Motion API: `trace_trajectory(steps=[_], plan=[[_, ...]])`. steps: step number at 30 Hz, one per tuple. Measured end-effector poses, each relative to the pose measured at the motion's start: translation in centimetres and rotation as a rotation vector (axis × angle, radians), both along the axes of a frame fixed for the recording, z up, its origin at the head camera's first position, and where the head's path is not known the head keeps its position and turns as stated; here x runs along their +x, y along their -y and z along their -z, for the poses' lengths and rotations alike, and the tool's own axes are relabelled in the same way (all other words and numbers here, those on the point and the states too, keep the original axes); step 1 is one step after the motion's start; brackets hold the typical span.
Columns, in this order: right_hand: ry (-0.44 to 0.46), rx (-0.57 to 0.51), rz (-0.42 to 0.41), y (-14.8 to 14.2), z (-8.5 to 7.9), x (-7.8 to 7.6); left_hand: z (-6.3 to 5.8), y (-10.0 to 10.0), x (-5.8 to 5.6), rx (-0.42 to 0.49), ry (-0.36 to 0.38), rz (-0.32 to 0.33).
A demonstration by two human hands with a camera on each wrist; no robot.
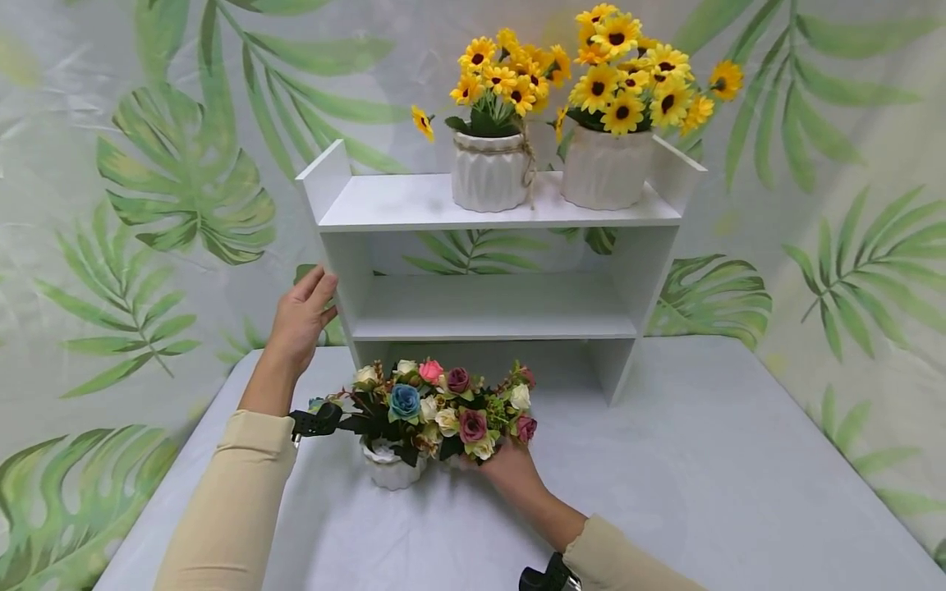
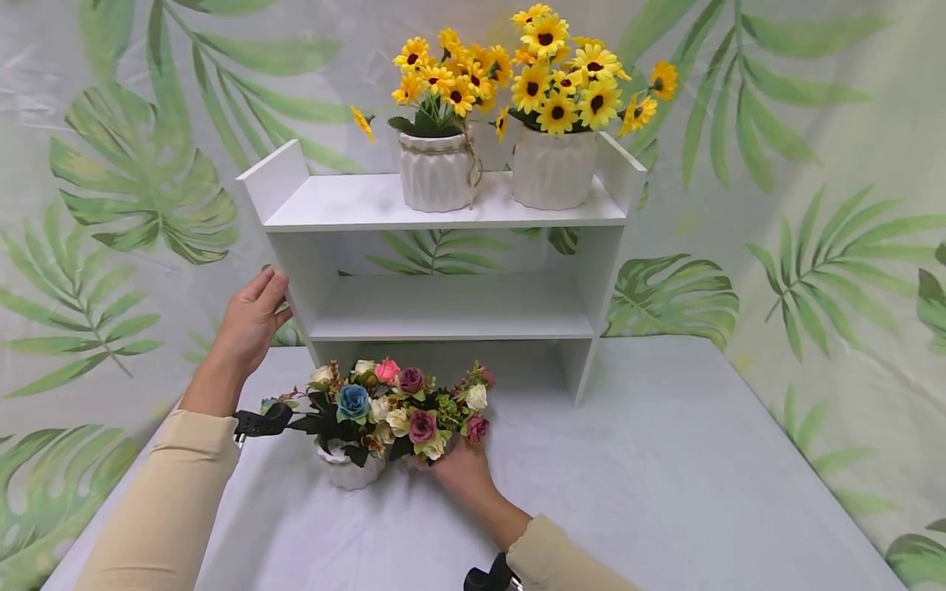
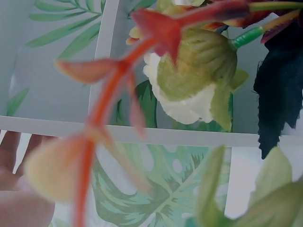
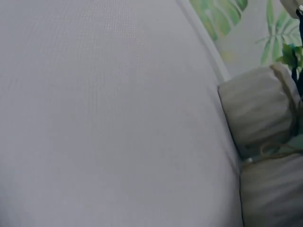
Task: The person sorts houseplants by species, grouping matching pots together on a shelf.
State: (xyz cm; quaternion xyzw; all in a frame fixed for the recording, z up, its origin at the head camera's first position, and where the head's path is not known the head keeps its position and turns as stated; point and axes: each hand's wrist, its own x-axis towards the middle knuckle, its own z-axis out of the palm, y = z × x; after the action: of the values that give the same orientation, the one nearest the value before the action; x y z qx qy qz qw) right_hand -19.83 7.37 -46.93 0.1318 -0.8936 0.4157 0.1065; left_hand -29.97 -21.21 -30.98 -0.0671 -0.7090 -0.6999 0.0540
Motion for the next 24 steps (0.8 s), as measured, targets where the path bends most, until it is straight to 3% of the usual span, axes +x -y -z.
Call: trace_trajectory(steps=[2, 5, 8, 15, 24], plan=[[0.023, -0.013, 0.021, 0.4, 0.2, 0.1, 0.0, -0.1, 0.0, 0.005, 0.003, -0.003], [0.133, -0.235, 0.059, 1.2, 0.3, 0.1, 0.0, -0.1, 0.1, 0.018, 0.007, -0.01], [0.115, -0.313, 0.078, 1.7, 0.7, 0.0, 0.0, -0.2, 0.1, 0.031, 0.009, -0.008], [0.014, -0.363, 0.149, 2.5, 1.4, 0.1, -0.1, -0.3, 0.0, 0.033, 0.005, -0.003], [-0.012, -0.348, 0.2, 2.9, 1.2, 0.4, -0.2, -0.3, 0.1, 0.025, 0.005, 0.011]])
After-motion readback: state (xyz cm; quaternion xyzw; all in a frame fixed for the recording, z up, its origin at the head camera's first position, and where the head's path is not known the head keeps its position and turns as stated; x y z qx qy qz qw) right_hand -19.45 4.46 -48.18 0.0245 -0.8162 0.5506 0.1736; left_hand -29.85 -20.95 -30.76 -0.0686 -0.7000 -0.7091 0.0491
